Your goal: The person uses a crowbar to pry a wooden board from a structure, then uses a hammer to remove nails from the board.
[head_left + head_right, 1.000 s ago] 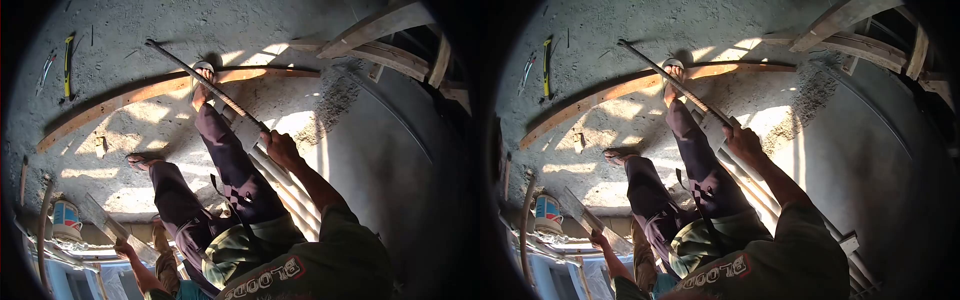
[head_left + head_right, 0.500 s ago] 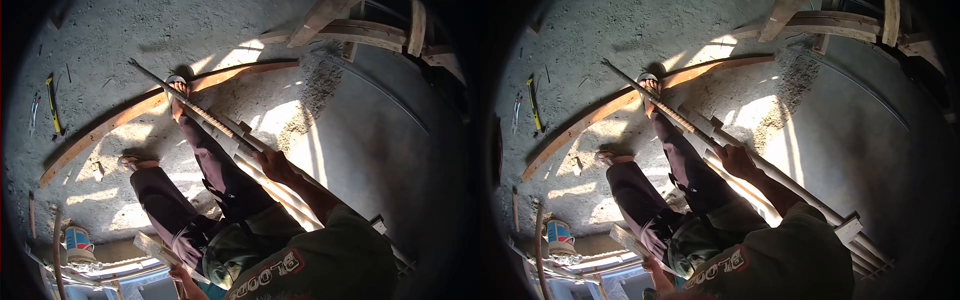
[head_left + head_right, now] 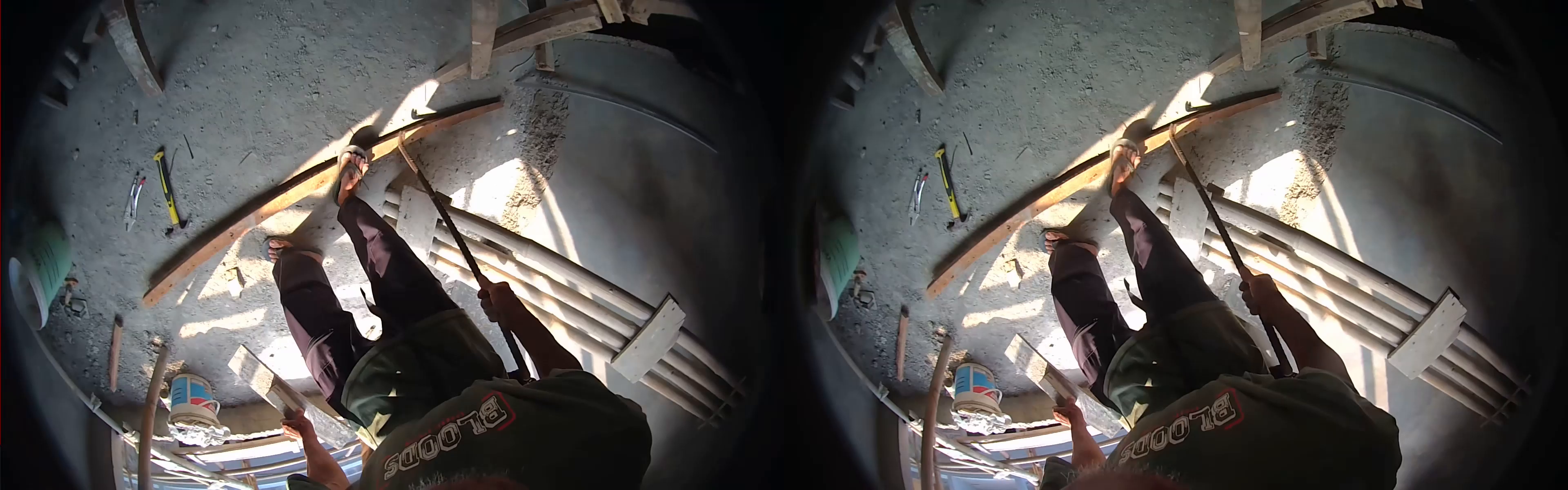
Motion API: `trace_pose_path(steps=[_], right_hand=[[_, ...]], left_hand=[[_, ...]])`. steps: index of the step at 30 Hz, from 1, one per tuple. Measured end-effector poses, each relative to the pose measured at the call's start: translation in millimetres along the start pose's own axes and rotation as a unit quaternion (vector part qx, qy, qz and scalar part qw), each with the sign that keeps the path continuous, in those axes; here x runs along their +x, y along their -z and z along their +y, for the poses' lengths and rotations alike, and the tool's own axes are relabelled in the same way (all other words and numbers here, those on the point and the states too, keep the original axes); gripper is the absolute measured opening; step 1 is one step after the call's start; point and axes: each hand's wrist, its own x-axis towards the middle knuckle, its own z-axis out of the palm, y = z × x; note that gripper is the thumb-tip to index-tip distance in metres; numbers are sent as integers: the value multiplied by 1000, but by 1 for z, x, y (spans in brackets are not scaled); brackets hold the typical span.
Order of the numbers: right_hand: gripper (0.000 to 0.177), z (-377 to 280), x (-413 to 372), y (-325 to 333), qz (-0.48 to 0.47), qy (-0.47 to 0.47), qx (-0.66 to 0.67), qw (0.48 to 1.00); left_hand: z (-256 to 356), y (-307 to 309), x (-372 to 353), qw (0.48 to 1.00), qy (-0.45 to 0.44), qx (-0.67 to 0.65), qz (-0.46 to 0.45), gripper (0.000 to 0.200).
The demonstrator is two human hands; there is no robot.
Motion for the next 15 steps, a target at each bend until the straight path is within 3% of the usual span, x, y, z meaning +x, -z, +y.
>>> trace_pose_path(steps=[1,2,3,6,9,10,11,13,15], right_hand=[[43,5,6,6,-2,-8,28,1000],[42,7,10,10,-1,-13,47,999],[42,7,14,14,-13,-8,63,998],[43,12,32,25,21,-4,96,995],[39,7,52,36,-1,-13,148,989],[40,2,55,39,1,-6,154,988],[40,-1,65,44,-18,-14,190,982],[38,-13,72,50,-32,-8,248,968],[37,-20,88,55,-54,-3,295,954]], left_hand=[[0,12,13,999,36,-4,-29,54],[-9,16,25,998,13,52,18,54],[-6,32,36,999,31,25,13,57],[-4,56,66,992,0,-10,125,40],[41,108,78,986,-26,59,152,43],[60,130,82,996,0,-20,84,50],[92,155,74,997,13,1,73,56],[135,184,81,991,-26,33,126,53],[192,221,78,982,-71,126,122,55]])
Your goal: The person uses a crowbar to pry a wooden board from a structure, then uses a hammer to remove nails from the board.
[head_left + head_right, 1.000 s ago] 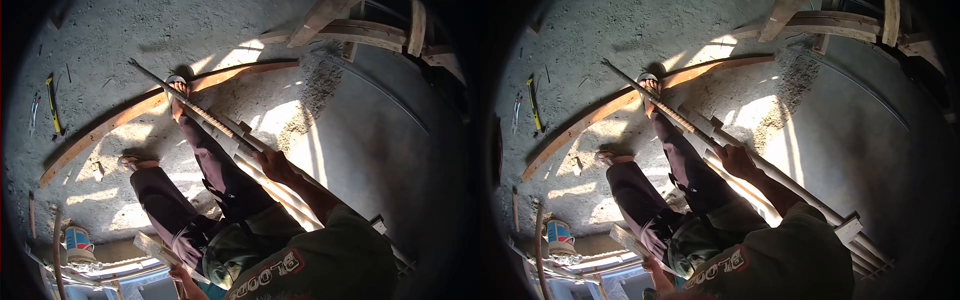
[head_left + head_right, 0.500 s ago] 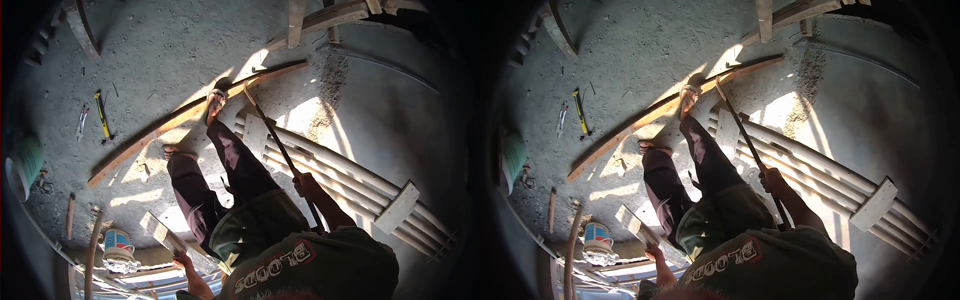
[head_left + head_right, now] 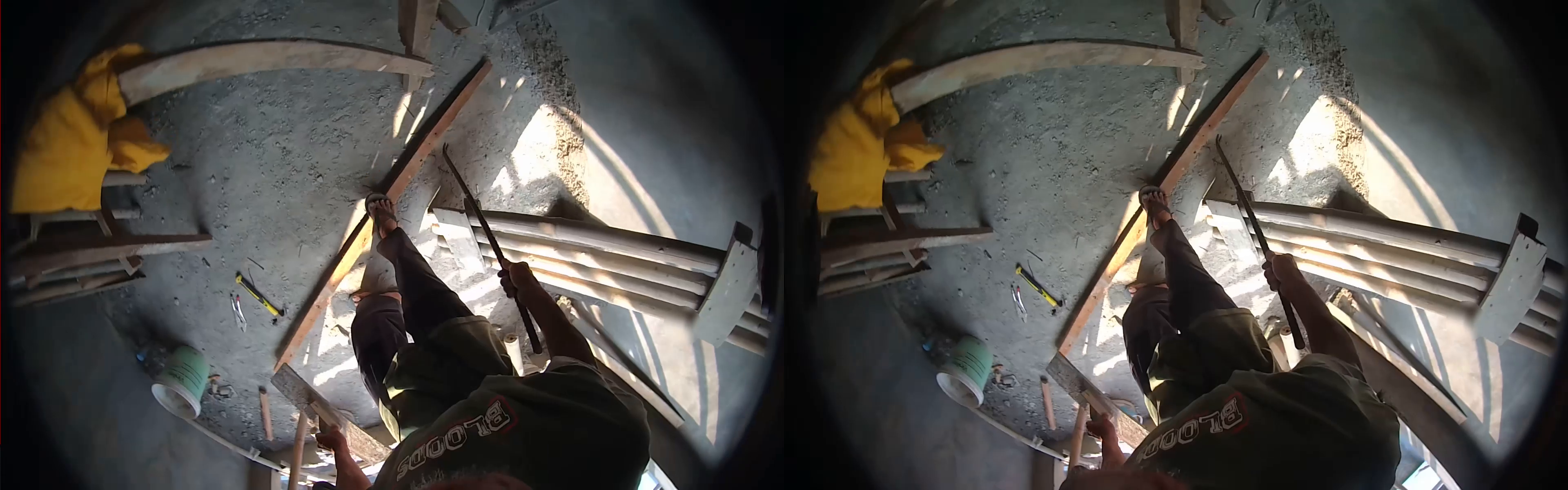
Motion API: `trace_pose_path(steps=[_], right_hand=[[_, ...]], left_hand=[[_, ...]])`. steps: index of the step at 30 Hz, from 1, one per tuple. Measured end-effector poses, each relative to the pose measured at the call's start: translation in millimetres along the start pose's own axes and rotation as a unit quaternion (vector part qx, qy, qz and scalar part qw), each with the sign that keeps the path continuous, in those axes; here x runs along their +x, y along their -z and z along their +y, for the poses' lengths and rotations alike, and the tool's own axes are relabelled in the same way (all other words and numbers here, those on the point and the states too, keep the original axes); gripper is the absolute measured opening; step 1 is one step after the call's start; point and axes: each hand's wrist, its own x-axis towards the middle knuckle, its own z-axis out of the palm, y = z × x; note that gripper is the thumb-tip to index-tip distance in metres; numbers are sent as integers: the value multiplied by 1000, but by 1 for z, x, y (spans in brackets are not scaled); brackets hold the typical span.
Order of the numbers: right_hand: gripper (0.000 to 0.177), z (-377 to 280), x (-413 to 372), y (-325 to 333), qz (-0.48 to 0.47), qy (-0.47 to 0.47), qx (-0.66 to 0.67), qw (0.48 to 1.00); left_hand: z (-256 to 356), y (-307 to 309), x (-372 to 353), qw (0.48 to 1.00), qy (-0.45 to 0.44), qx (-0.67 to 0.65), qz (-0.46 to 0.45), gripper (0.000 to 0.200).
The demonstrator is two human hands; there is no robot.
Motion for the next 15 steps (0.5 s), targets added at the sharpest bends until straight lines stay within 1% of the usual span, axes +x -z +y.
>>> trace_pose_path(steps=[1,2,4,6,8,10,11,12,14,15], right_hand=[[37,-7,9,-1,-18,11,23,1000],[37,-17,16,-3,-27,8,47,998],[36,-43,28,-7,-34,1,91,995],[36,-75,41,-9,-56,20,138,989],[36,-102,77,-7,-87,45,190,977],[35,-145,87,-8,-61,142,152,976],[34,-160,107,-6,-59,140,174,973],[34,-180,128,-4,-55,142,194,969],[34,-218,157,-2,-16,104,169,980],[34,-234,163,-3,-6,120,169,978]], left_hand=[[24,29,5,998,-42,-26,-26,53],[41,44,11,995,-96,-2,14,52],[71,71,30,987,-159,-5,23,52],[115,106,26,981,-189,2,41,52],[158,135,32,975,-216,13,55,52],[179,154,39,961,-252,85,75,49],[190,162,43,951,-276,104,92,48],[206,169,50,948,-282,110,95,48],[224,190,55,947,-302,102,42,49],[232,199,55,946,-303,110,42,49]])
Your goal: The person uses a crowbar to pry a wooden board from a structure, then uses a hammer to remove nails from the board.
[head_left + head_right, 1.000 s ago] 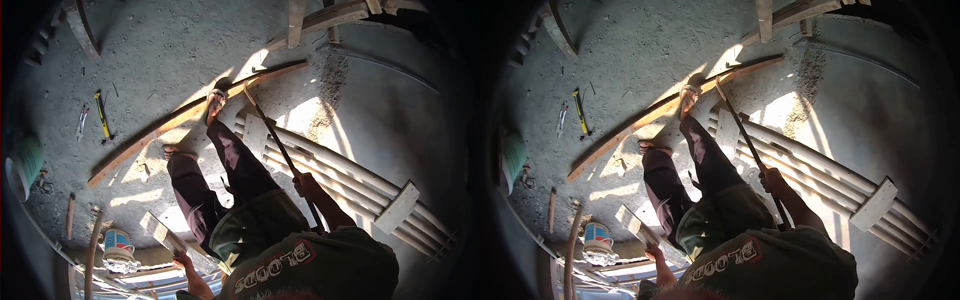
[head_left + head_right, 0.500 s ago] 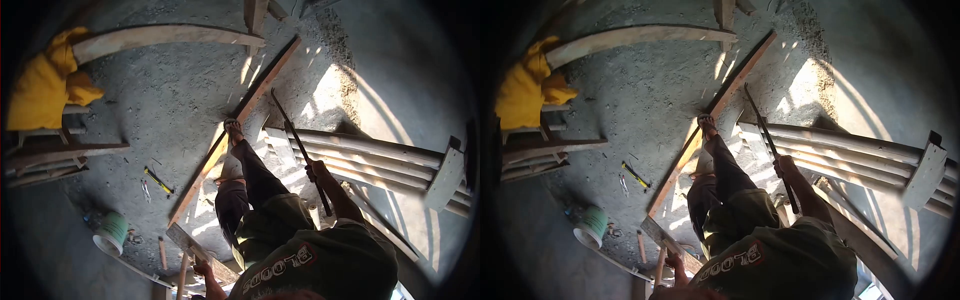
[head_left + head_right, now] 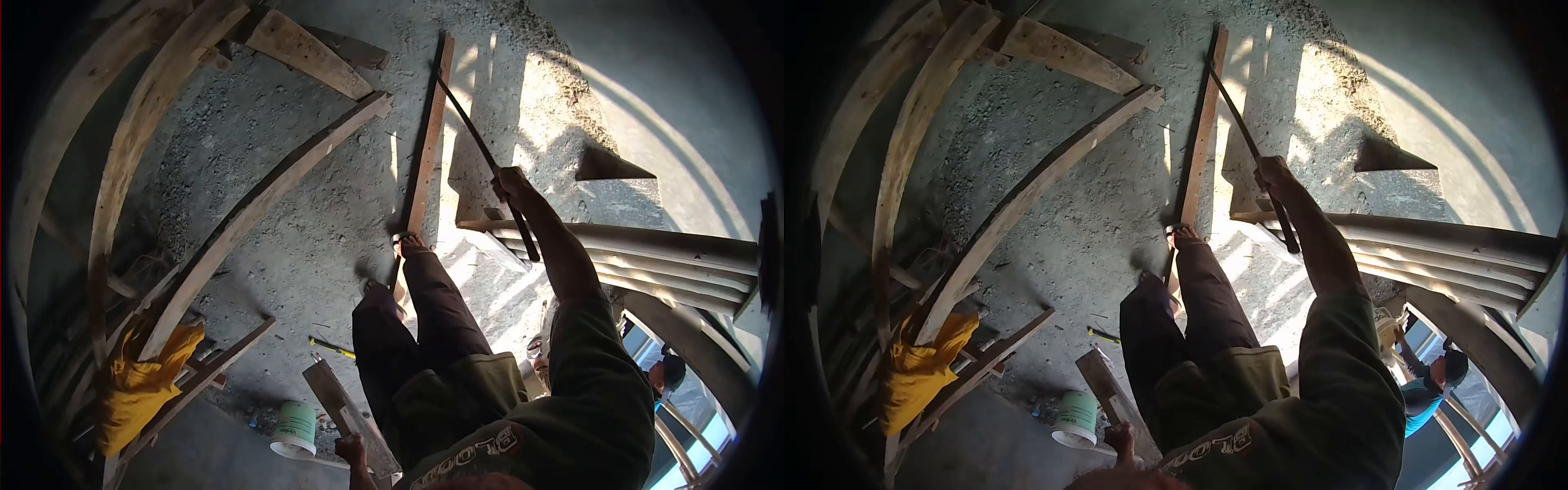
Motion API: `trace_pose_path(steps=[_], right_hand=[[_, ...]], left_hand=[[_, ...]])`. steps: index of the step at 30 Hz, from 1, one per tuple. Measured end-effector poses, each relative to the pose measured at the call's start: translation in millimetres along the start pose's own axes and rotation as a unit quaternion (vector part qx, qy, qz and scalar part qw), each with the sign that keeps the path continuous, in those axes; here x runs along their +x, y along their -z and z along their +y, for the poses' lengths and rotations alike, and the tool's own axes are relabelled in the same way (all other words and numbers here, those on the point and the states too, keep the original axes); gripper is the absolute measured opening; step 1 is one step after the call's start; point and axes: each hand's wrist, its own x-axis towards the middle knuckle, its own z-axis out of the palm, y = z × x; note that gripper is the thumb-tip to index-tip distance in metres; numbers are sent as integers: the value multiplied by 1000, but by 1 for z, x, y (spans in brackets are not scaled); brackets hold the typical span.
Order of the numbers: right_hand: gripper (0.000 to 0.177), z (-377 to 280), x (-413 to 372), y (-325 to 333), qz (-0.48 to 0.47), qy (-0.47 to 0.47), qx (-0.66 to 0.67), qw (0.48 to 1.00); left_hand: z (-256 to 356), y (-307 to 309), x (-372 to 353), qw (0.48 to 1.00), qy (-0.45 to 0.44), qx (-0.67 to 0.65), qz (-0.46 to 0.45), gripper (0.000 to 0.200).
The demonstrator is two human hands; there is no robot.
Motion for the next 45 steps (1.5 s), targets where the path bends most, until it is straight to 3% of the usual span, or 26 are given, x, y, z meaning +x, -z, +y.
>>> trace_pose_path(steps=[5,7,10,12,15,17,19,24,27,29,32,36,38,40,41,43,45], right_hand=[[33,-16,7,-8,-3,7,2,1000],[32,-21,-1,-16,46,-62,15,997],[32,-18,-6,-23,42,-82,49,995],[31,-28,-9,-31,39,-91,55,994],[31,-40,-18,-40,38,-108,62,992],[30,-45,-21,-45,45,-110,71,990],[29,-52,-18,-49,62,-129,89,986],[22,-70,-15,-49,68,-93,52,992],[20,-77,-6,-52,93,-102,56,989],[23,-75,-5,-48,86,-95,38,991],[28,-72,-8,-42,88,-88,20,992],[43,-37,14,-43,76,-71,9,994],[44,-14,26,-41,73,-74,14,994],[44,16,27,-43,118,19,-93,989],[45,23,24,-47,143,-30,-141,979],[49,95,53,-66,205,41,-141,968],[54,140,77,-84,199,36,-144,969]], left_hand=[[7,28,65,981,-120,150,-15,53],[26,27,123,983,-134,116,-45,53],[21,64,154,973,-146,173,-49,51],[49,80,181,953,-255,164,-17,51],[90,119,192,966,-241,92,-35,43],[84,125,208,969,-236,59,-48,39],[39,106,251,945,-275,177,-12,39],[63,117,267,946,-246,206,-41,45],[72,117,271,925,-314,212,22,44],[92,125,264,957,-237,159,-47,43],[117,131,258,960,-227,158,-38,41],[128,139,270,927,-309,209,-28,40],[149,139,279,932,-292,215,-30,41],[169,136,297,954,-237,175,-56,42],[177,132,304,952,-240,184,-53,42],[251,138,285,932,-302,198,-39,40],[299,132,282,909,-347,230,0,40]])
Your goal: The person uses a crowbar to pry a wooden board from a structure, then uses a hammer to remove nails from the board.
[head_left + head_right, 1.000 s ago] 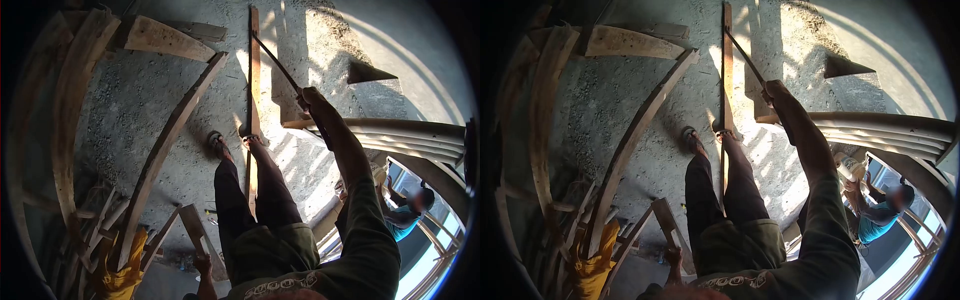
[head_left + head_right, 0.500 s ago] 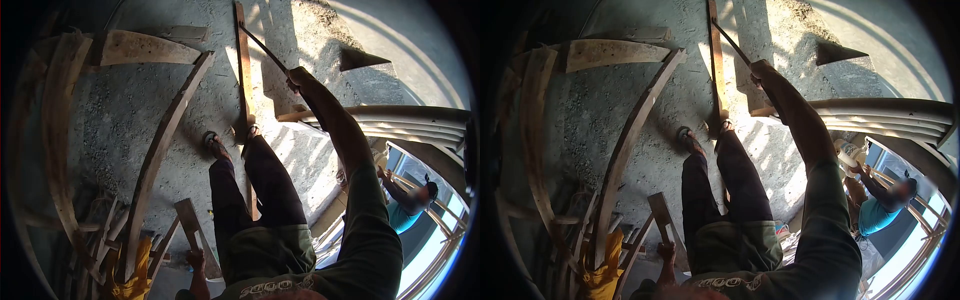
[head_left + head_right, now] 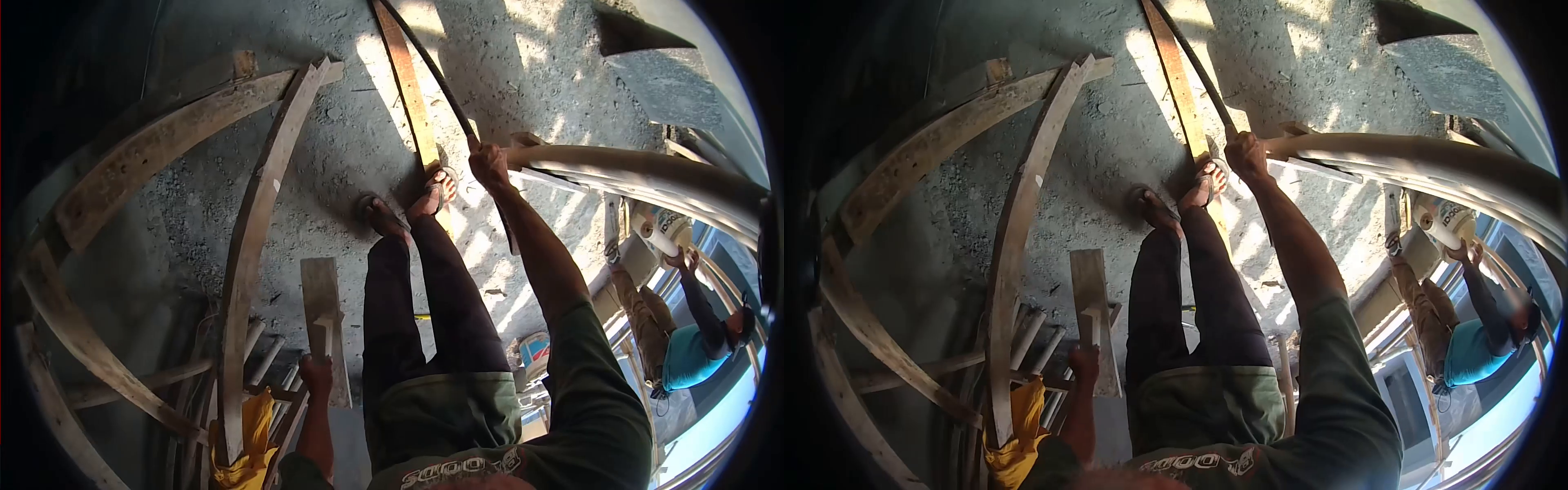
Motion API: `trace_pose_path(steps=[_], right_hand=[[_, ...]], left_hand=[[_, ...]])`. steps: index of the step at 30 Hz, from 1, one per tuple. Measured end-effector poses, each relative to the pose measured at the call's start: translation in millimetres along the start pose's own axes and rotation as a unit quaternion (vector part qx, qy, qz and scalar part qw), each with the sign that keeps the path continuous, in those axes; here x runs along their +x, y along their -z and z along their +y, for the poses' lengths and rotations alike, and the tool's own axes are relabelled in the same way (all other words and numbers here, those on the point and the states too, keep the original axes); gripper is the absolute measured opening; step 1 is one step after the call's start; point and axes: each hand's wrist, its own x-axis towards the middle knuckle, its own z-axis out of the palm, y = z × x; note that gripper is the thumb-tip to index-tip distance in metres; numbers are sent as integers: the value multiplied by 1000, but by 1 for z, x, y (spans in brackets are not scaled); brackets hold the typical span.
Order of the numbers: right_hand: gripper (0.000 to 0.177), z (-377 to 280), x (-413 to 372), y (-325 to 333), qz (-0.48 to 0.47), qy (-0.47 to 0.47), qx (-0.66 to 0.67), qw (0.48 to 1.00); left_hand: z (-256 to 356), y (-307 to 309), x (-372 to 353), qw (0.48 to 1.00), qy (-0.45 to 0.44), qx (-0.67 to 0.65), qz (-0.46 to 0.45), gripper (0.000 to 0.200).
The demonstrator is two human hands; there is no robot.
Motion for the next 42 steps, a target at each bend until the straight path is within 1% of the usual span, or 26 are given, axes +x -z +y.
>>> trace_pose_path(steps=[1,4,5,7,9,11,12,14,15,16,18,19,20,22,23,25,26,27,28,30,32,35,37,40,41,42], right_hand=[[57,6,0,-8,-27,-10,-7,1000],[58,32,6,-43,-18,-43,13,999],[58,62,17,-71,-29,7,-3,1000],[57,74,18,-84,-50,11,25,998],[56,84,28,-99,-81,-48,88,992],[54,92,26,-114,-28,-27,23,999],[53,82,26,-112,-41,-72,34,996],[50,109,44,-154,-57,-58,3,997],[49,109,49,-155,-53,-95,20,994],[43,135,61,-191,65,-2,-23,998],[44,146,79,-197,63,33,23,997],[45,150,79,-197,33,8,27,999],[45,144,76,-182,-13,-30,42,999],[45,150,73,-175,-37,-20,57,997],[44,135,64,-148,-43,-44,78,995],[45,100,35,-85,-26,33,85,995],[48,88,26,-63,-23,106,63,992],[20,78,15,-38,-28,143,8,989],[26,59,10,-13,-18,143,8,989],[42,24,4,23,-25,17,103,994],[40,6,0,42,-61,-21,59,996],[39,-15,-6,60,-50,-26,66,996],[38,-30,-8,70,-54,-45,66,995],[35,-44,-12,74,-56,-69,71,994],[33,-50,-14,77,-63,-72,68,993],[31,-55,-17,81,-68,-74,64,993]], left_hand=[[21,10,15,1000,-19,-1,2,41],[66,19,68,996,-87,15,10,43],[81,19,87,994,-111,11,13,43],[113,19,121,990,-138,15,20,42],[157,19,152,971,-226,36,74,41],[197,18,176,967,-241,35,71,41],[212,17,186,965,-252,27,67,41],[243,9,207,966,-250,43,60,41],[247,4,214,967,-246,50,53,41],[252,-2,219,967,-242,58,56,41],[265,-11,237,946,-313,59,63,41],[271,-15,242,944,-319,60,63,41],[277,-19,242,945,-317,64,53,41],[301,-22,250,949,-309,52,34,41],[310,-24,254,946,-317,52,36,43],[330,-31,262,945,-323,42,32,45],[336,-32,263,940,-338,40,29,46],[352,-38,275,930,-364,30,37,46],[363,-48,287,925,-378,8,33,47],[396,-60,301,920,-391,0,24,49],[432,-75,323,903,-426,-32,38,48],[493,-78,359,877,-477,-19,48,45],[532,-72,383,880,-473,-16,44,46],[581,-57,422,851,-515,-38,97,50],[599,-45,428,872,-484,-39,65,49],[613,-39,440,867,-492,-52,66,47]])
